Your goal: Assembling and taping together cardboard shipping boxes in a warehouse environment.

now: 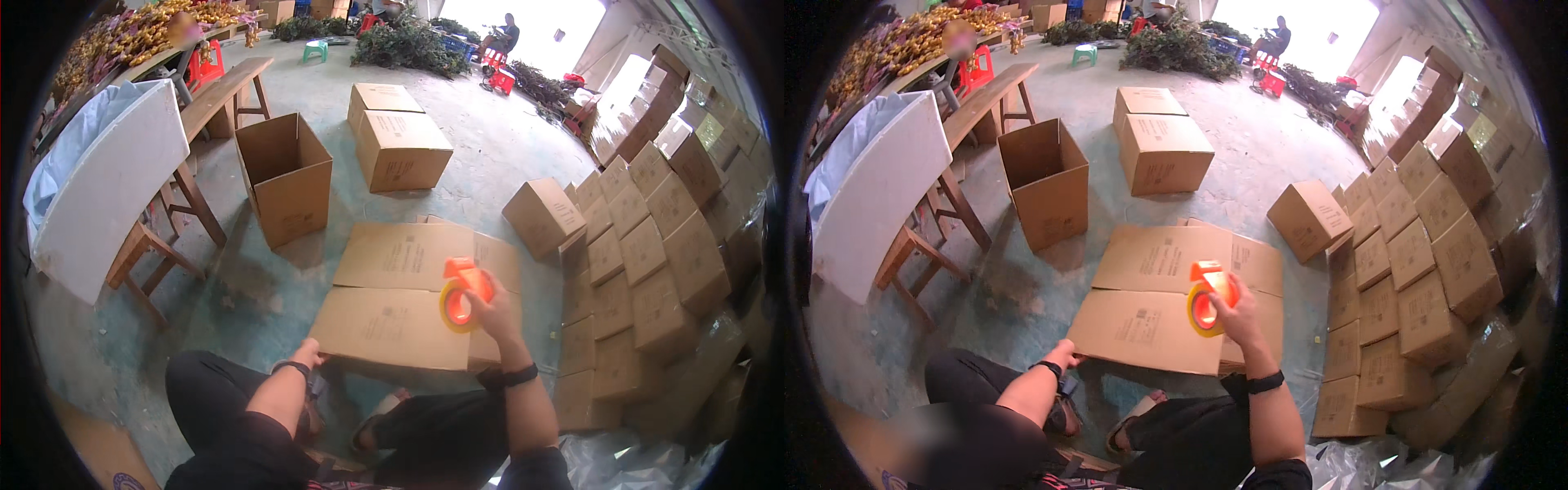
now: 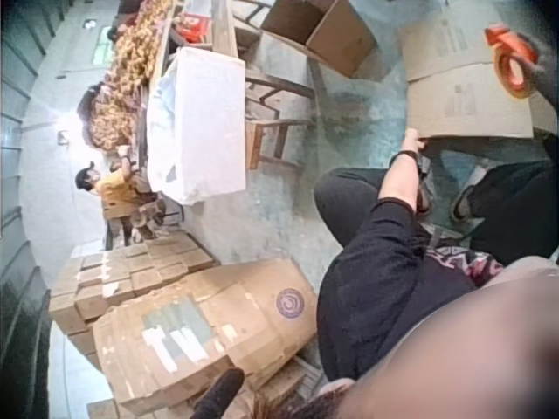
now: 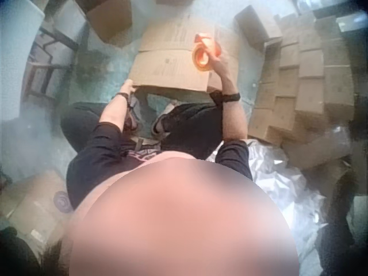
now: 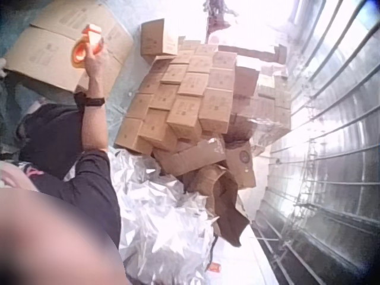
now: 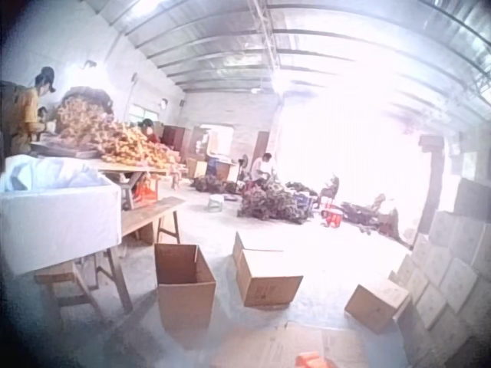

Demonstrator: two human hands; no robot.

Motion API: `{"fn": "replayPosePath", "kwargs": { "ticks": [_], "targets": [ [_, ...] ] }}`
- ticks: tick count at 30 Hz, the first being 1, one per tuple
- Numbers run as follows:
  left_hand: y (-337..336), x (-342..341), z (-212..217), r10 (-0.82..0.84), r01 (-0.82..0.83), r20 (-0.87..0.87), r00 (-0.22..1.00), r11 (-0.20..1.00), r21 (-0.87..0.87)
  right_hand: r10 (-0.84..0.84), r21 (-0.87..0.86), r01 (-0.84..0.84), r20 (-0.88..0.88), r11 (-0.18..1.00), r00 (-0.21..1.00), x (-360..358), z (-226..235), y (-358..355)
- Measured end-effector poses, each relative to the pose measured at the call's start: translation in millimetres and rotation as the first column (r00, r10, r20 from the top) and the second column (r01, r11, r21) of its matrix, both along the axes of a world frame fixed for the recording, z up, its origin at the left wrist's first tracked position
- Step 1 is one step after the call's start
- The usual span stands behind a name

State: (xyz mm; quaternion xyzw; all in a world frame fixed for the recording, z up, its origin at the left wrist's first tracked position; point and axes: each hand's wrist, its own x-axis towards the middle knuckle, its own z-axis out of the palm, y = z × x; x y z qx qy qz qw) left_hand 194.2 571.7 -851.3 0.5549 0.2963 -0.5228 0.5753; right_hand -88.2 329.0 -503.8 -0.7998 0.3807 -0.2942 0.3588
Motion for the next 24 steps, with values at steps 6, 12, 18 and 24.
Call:
{"fn": "replayPosePath", "kwargs": {
  "ticks": [6, 12, 18, 24],
  "targets": [
    [158.6, 105.7, -61.5, -0.089, 0.059, -0.357, 0.93, 0.994, -0.092, -0.11, 0.466, -0.238, 0.605, 0.852, 0.789, 40.7, 64.9, 30.5],
    [117.0, 30.3, 7.6, -0.364, 0.322, -0.298, 0.883, 0.929, -0.183, -0.083, 0.655, -0.497, 0.647, 0.569, 0.758, 82.4, 98.8, 71.1],
    [146.4, 107.2, 124.1, -0.467, 0.447, -0.004, 0.884, 0.849, -0.283, 0.163, 0.601, -0.613, 0.633, 0.513, 0.757, 122.2, 98.4, 101.6],
    [140.1, 177.8, 283.9, -0.562, 0.645, 0.317, 0.764, 0.673, -0.363, 0.14, 0.63, -0.546, 0.576, 0.552, 0.805, 114.8, 85.5, 83.4]
  ]
}}
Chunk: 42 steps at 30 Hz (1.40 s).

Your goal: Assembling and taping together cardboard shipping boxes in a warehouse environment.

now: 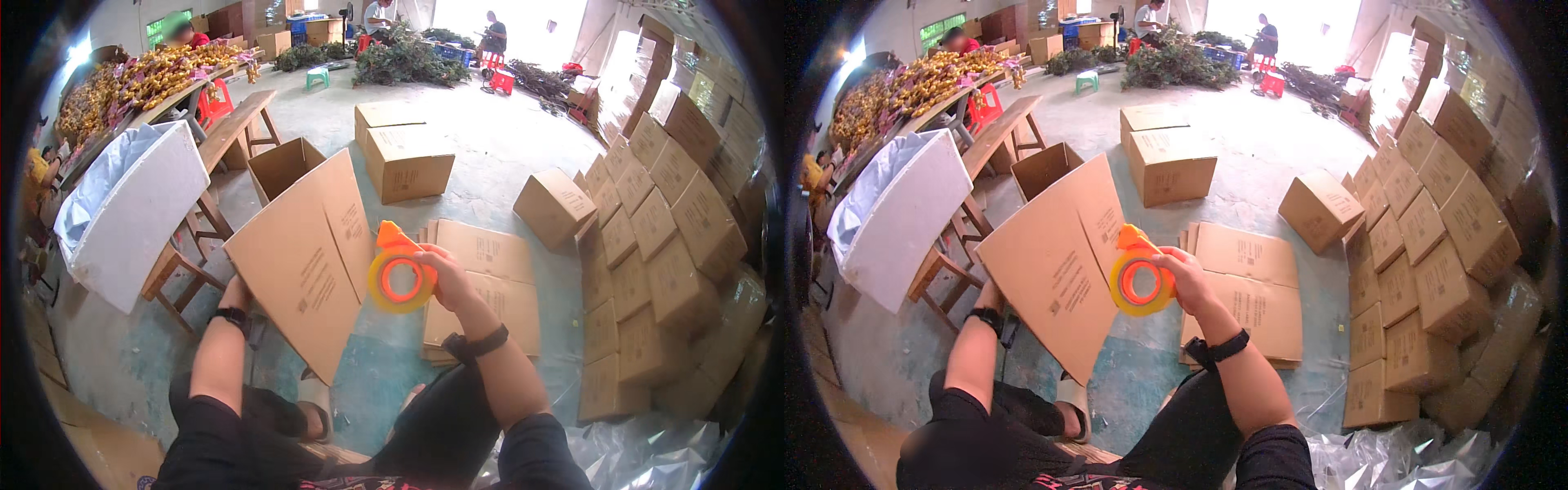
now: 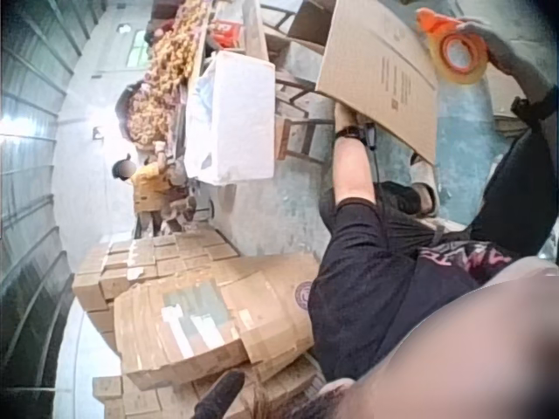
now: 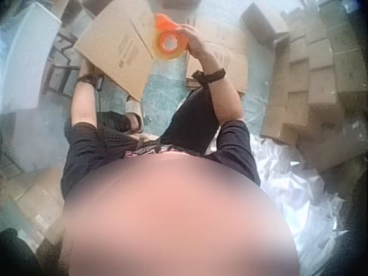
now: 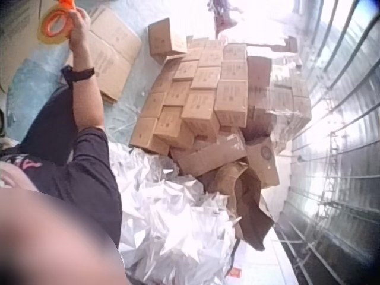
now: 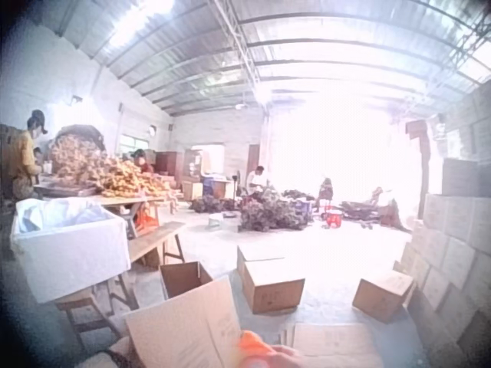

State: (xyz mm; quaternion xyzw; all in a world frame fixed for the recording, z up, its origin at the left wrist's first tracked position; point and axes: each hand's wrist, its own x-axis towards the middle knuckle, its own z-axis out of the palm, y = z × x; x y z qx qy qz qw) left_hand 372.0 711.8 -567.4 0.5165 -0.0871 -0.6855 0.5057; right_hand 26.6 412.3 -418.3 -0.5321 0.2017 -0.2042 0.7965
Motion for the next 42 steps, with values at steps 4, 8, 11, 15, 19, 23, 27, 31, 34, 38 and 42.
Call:
{"fn": "replayPosePath", "kwargs": {
  "ticks": [4, 8, 11, 15, 19, 23, 27, 31, 34, 38, 42],
  "targets": [
    [-79.3, -0.1, 129.6, -0.107, 0.13, 0.153, 0.982, 0.981, -0.147, -0.017, 0.147, 0.015, 0.014, 0.989, 1.0, 4.9, -15.4, -9.2],
    [-97.7, -60.2, 165.4, -0.344, 0.355, 0.328, 0.88, 0.934, 0.026, 0.023, 0.161, -0.014, -0.049, 0.987, 0.999, -7.6, -26.5, -19.3],
    [-95.7, -136.4, 134.4, -0.504, 0.565, 0.636, 0.584, 0.815, 0.127, 0.07, 0.254, -0.047, -0.081, 0.966, 0.994, -10.8, -39.0, -25.7],
    [-89.6, -176.6, 137.1, -0.332, 0.606, 0.861, 0.384, 0.794, 0.036, 0.246, 0.304, -0.213, -0.076, 0.929, 0.966, -3.1, -37.3, -20.9],
    [-98.0, -158.3, 116.7, -0.381, 0.523, 0.856, 0.35, 0.838, 0.159, 0.302, 0.116, -0.302, 0.018, 0.946, 0.953, -3.1, -47.1, -33.1],
    [-91.2, -125.9, 144.7, -0.45, 0.637, 0.859, 0.245, 0.743, 0.208, 0.322, 0.116, -0.341, 0.159, 0.933, 0.934, -12.8, -30.7, -26.9],
    [-80.3, -111.2, 171.0, -0.451, 0.628, 0.892, -0.005, 0.693, 0.354, 0.36, -0.601, -0.276, 0.02, 0.75, 0.933, -7.6, 3.4, -6.0],
    [-82.4, -105.8, 171.5, -0.465, 0.629, 0.882, -0.072, 0.665, 0.402, 0.346, -0.919, -0.268, -0.161, 0.289, 0.924, 5.0, 23.3, 16.6],
    [-82.3, -112.4, 174.7, -0.453, 0.702, 0.891, -0.043, 0.621, 0.35, 0.356, -0.894, -0.406, -0.323, 0.189, 0.877, 15.3, 23.2, 27.2],
    [-94.1, -115.2, 167.4, -0.457, 0.749, 0.886, -0.08, 0.558, 0.356, 0.405, -0.895, -0.403, -0.301, 0.194, 0.864, 22.9, 18.5, 26.9],
    [-97.0, -78.2, 118.1, -0.632, 0.839, 0.713, 0.302, 0.532, 0.116, 0.42, -0.824, -0.516, -0.394, 0.232, 0.818, 19.1, 25.2, 22.6]
  ]
}}
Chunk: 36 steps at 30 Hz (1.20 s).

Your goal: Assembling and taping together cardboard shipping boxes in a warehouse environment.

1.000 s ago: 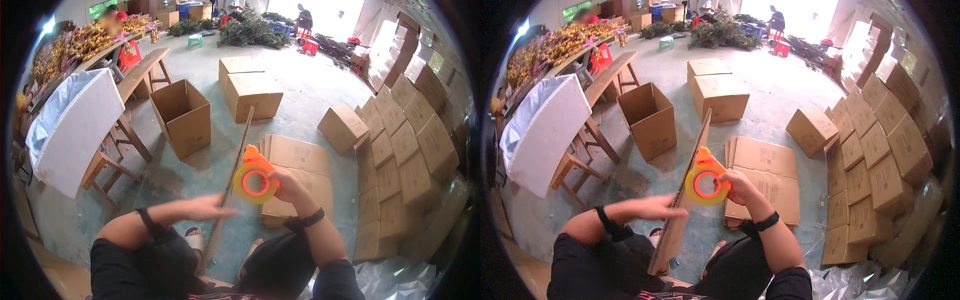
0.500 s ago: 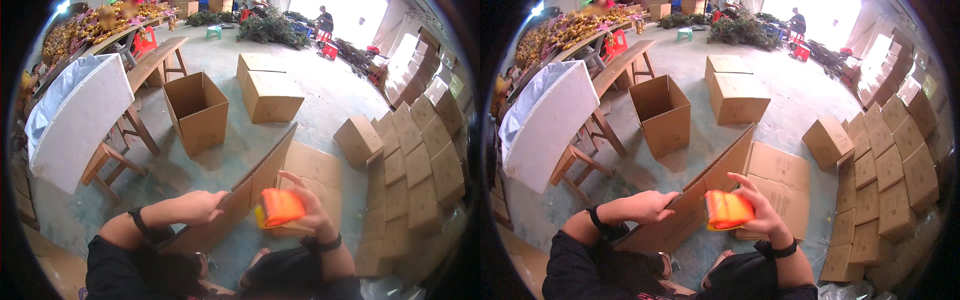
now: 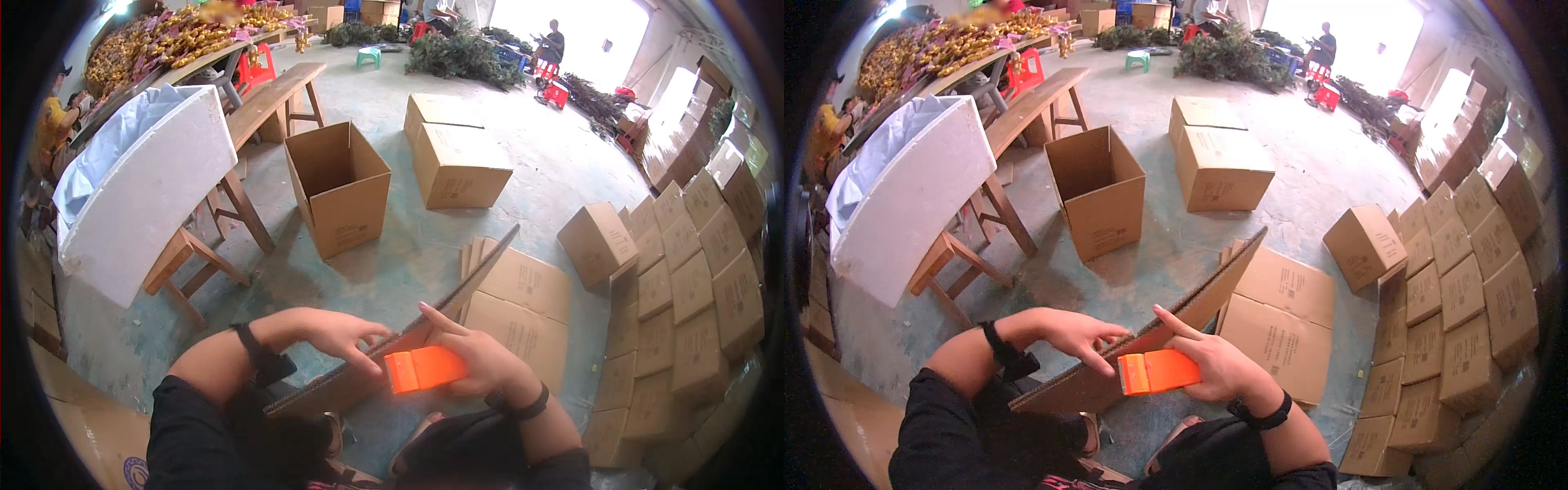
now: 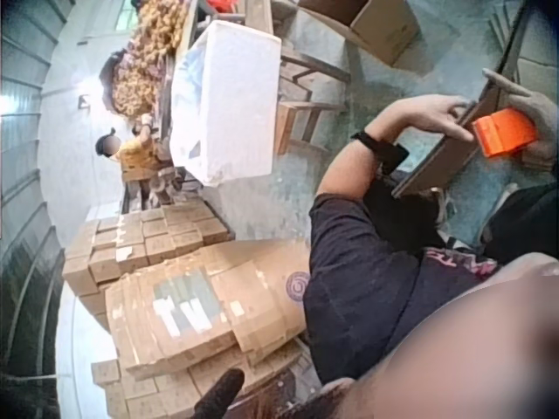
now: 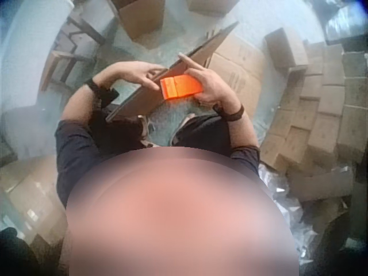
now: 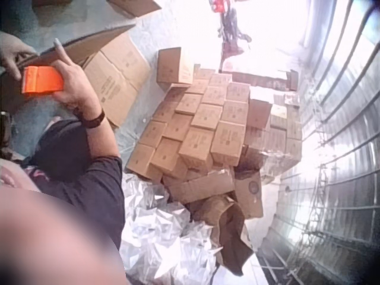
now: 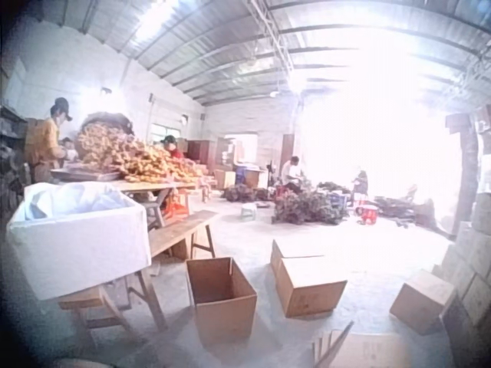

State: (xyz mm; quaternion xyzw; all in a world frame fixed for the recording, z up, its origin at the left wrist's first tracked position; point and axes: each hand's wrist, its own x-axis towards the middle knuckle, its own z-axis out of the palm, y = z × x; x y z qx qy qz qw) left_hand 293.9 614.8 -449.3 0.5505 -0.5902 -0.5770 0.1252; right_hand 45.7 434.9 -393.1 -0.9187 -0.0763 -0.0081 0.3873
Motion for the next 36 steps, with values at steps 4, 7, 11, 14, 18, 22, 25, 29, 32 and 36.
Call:
{"fn": "replayPosePath", "kwargs": {
  "ticks": [4, 7, 11, 14, 18, 22, 25, 29, 32, 36],
  "targets": [
    [-5.0, 26.6, -35.4, 0.015, 0.089, -0.461, 0.887, 0.975, 0.203, -0.035, -0.128, 0.024, -0.087, 0.991, 0.996, -8.8, 5.2, 5.4],
    [5.7, 37.1, -2.9, 0.242, -0.213, -0.119, 0.963, 0.953, 0.217, -0.056, -0.196, 0.032, -0.12, 0.98, 0.991, -12.4, 6.7, 7.5],
    [10.8, 73.1, 10.2, 0.473, -0.464, 0.134, 0.871, 0.881, -0.096, -0.098, -0.173, 0.108, 0.063, 0.979, 0.993, -23.8, -2.2, 4.2],
    [50.6, 120.0, 2.5, 0.707, -0.673, 0.144, 0.692, 0.705, -0.223, -0.101, -0.099, 0.116, 0.144, 0.988, 0.984, -27.3, 8.2, 5.3],
    [74.6, 119.6, 16.2, 0.921, -0.886, 0.132, 0.366, 0.389, -0.252, -0.085, -0.111, 0.075, -0.082, 0.991, 0.993, -41.9, 26.0, 8.7],
    [74.0, 141.8, -35.0, 0.951, -0.942, -0.12, 0.286, 0.257, -0.217, 0.089, 0.02, -0.086, -0.212, 0.996, 0.973, -46.9, 15.3, 14.1],
    [53.5, 135.7, -63.6, 0.974, -0.946, -0.171, 0.146, 0.087, -0.312, 0.109, 0.298, 0.008, -0.374, 0.955, 0.921, -51.8, 12.7, -7.4],
    [45.8, 123.9, -67.6, 0.976, -0.86, -0.218, 0.004, -0.108, -0.498, -0.196, 0.888, 0.226, -0.158, 0.401, 0.968, -54.7, -35.0, -68.1],
    [24.5, 86.6, -40.1, 0.975, -0.863, -0.224, 0.005, -0.109, -0.493, -0.34, 0.923, 0.322, -0.239, 0.213, 0.91, -41.6, -54.8, -94.3],
    [19.5, 63.8, -49.0, 0.993, -0.75, -0.113, -0.019, -0.089, -0.656, -0.1, 0.86, 0.507, -0.511, -0.058, 0.854, 25.2, -90.0, -39.9]
  ]
}}
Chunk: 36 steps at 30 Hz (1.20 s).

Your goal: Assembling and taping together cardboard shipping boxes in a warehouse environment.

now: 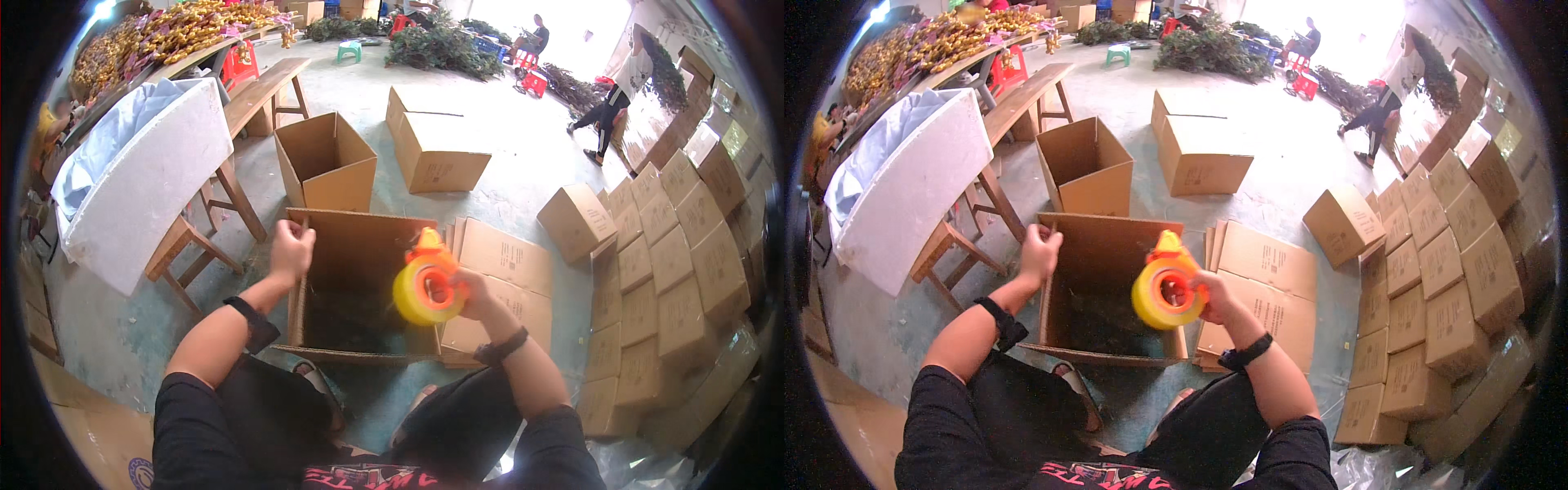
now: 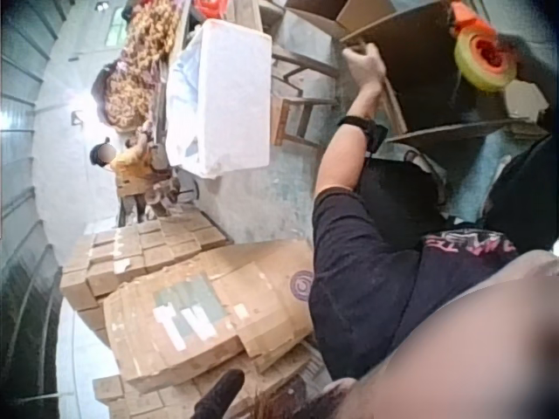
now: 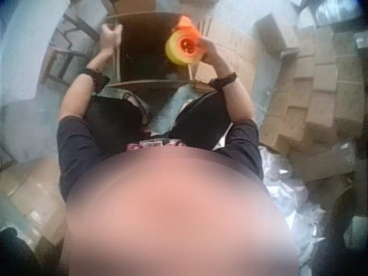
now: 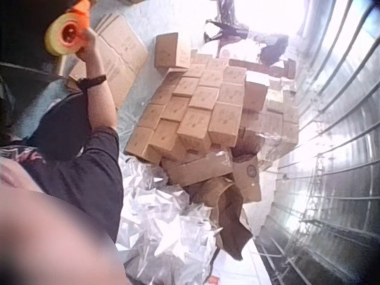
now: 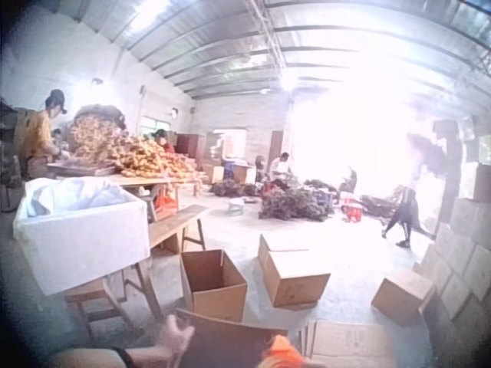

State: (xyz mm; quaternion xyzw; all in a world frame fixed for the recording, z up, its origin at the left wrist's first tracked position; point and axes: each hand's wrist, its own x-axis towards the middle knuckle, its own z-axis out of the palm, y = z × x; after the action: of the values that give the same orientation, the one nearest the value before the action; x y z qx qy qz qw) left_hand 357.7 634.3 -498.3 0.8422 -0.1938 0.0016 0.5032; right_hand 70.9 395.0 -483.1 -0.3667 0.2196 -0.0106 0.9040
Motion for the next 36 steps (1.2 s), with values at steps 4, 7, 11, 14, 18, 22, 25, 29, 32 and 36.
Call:
{"fn": "replayPosePath", "kwargs": {
  "ticks": [4, 7, 11, 14, 18, 22, 25, 29, 32, 36],
  "targets": [
    [-11.9, -41.0, -12.4, -0.472, 0.442, 0.069, 0.879, 0.861, 0.25, 0.027, -0.407, -0.086, -0.147, 0.909, 0.989, 30.0, -20.0, 34.2],
    [-10.2, -42.4, -12.9, -0.664, 0.634, -0.029, 0.747, 0.698, 0.332, 0.108, -0.617, -0.315, -0.349, 0.721, 0.931, 32.7, -38.4, 31.1],
    [5.7, -33.3, 32.7, -0.721, 0.837, -0.448, 0.528, 0.351, 0.42, 0.157, -0.68, -0.458, -0.457, 0.573, 0.876, 23.6, -27.7, 20.7],
    [37.2, -40.9, 26.2, -0.717, 0.976, -0.689, 0.104, -0.061, 0.211, 0.134, -0.689, -0.396, -0.402, 0.607, 0.906, 20.9, -33.8, 18.4],
    [44.5, -71.0, 23.6, -0.71, 0.855, -0.7, 0.073, -0.317, 0.411, 0.077, -0.707, -0.324, -0.358, 0.628, 0.931, 20.1, -28.2, 10.7],
    [49.5, -109.6, 51.7, -0.679, 0.699, -0.733, -0.042, -0.544, 0.464, -0.017, -0.733, -0.257, -0.343, 0.63, 0.939, 16.9, -33.9, -4.9],
    [45.6, -111.5, 55.5, -0.668, 0.694, -0.744, 0.014, -0.529, 0.488, -0.016, -0.714, -0.224, -0.313, 0.663, 0.949, 16.6, -42.4, -8.9],
    [29.8, -54.7, 35.4, -0.413, 0.984, -0.907, -0.088, -0.175, -0.016, -0.06, -0.813, -0.155, -0.226, 0.561, 0.972, 19.6, -16.8, -0.8],
    [17.5, -36.8, 36.7, -0.724, 0.883, -0.574, 0.382, 0.102, 0.458, -0.026, -0.937, 0.04, 0.033, 0.347, 0.999, 17.1, 9.2, -0.5],
    [14.3, -53.0, -23.7, -0.62, 0.318, 0.066, 0.782, 0.488, 0.813, -0.084, -0.943, 0.299, 0.289, 0.149, 0.954, 20.9, 43.9, -18.0]
  ]
}}
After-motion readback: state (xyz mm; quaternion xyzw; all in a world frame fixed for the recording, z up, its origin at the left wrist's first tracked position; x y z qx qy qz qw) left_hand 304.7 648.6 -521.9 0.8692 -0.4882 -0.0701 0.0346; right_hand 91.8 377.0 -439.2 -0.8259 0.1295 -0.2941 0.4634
